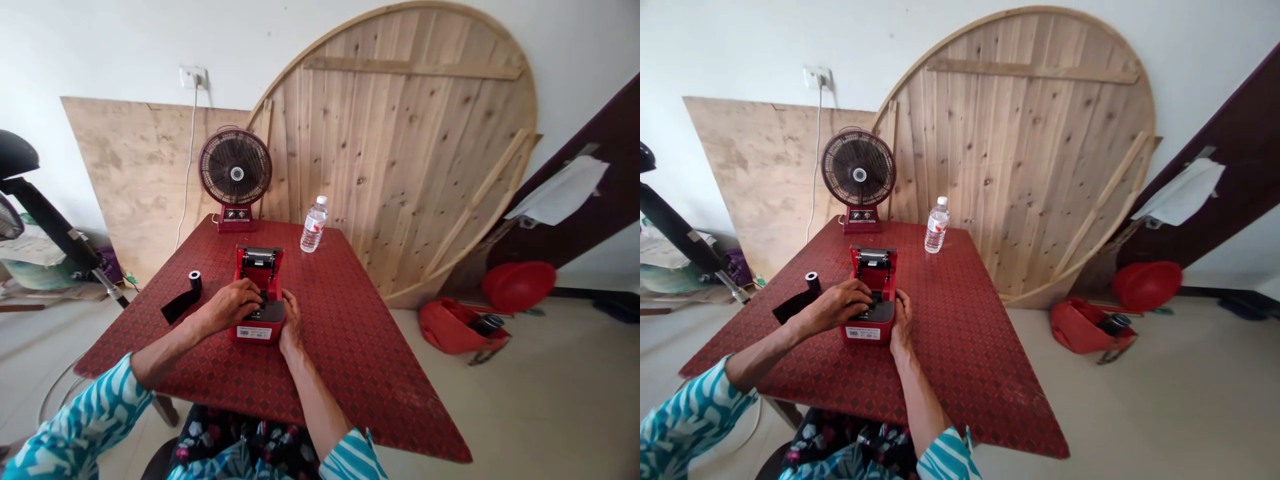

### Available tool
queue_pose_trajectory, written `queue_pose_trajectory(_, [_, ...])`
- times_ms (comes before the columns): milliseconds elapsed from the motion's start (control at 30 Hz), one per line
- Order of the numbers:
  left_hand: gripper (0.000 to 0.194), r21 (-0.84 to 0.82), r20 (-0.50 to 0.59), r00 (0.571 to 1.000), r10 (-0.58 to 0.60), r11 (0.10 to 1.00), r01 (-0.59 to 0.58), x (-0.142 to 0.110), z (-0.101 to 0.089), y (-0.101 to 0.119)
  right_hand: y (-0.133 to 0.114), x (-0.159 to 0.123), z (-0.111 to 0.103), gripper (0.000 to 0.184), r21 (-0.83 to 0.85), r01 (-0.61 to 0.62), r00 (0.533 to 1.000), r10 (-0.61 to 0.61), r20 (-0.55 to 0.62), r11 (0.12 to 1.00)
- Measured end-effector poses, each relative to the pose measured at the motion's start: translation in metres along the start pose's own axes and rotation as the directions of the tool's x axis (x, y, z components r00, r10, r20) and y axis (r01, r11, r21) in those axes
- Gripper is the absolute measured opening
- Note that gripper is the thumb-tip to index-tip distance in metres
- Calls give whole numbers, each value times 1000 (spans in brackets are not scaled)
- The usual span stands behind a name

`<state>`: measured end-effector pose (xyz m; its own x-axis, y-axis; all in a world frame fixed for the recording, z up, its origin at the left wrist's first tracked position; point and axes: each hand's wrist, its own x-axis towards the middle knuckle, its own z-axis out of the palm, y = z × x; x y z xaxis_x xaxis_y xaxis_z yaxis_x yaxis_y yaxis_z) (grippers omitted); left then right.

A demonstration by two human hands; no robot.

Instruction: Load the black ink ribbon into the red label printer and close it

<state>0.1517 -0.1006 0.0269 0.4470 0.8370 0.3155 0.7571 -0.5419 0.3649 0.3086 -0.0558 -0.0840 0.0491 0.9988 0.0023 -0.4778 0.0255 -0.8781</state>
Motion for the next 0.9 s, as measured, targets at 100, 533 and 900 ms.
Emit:
queue_pose_trajectory(100, [21, 16, 53, 999, -8, 1000, 8, 7, -3, 0, 1, 1, -1, 40, -12, 8, 1000, -8, -3, 1000])
queue_pose_trajectory(533, [23, 387, -96, 989, 115, 919, -69, -23, 17, 30, 5, 10, -3, 42, -33, 1, 1000, -2, -13, 999])
queue_pose_trajectory(900, [29, 304, -296, 950, 100, 953, -5, -53, 44, 43, -51, 76, 32, 46, -162, 56, 998, -55, 13, 985])
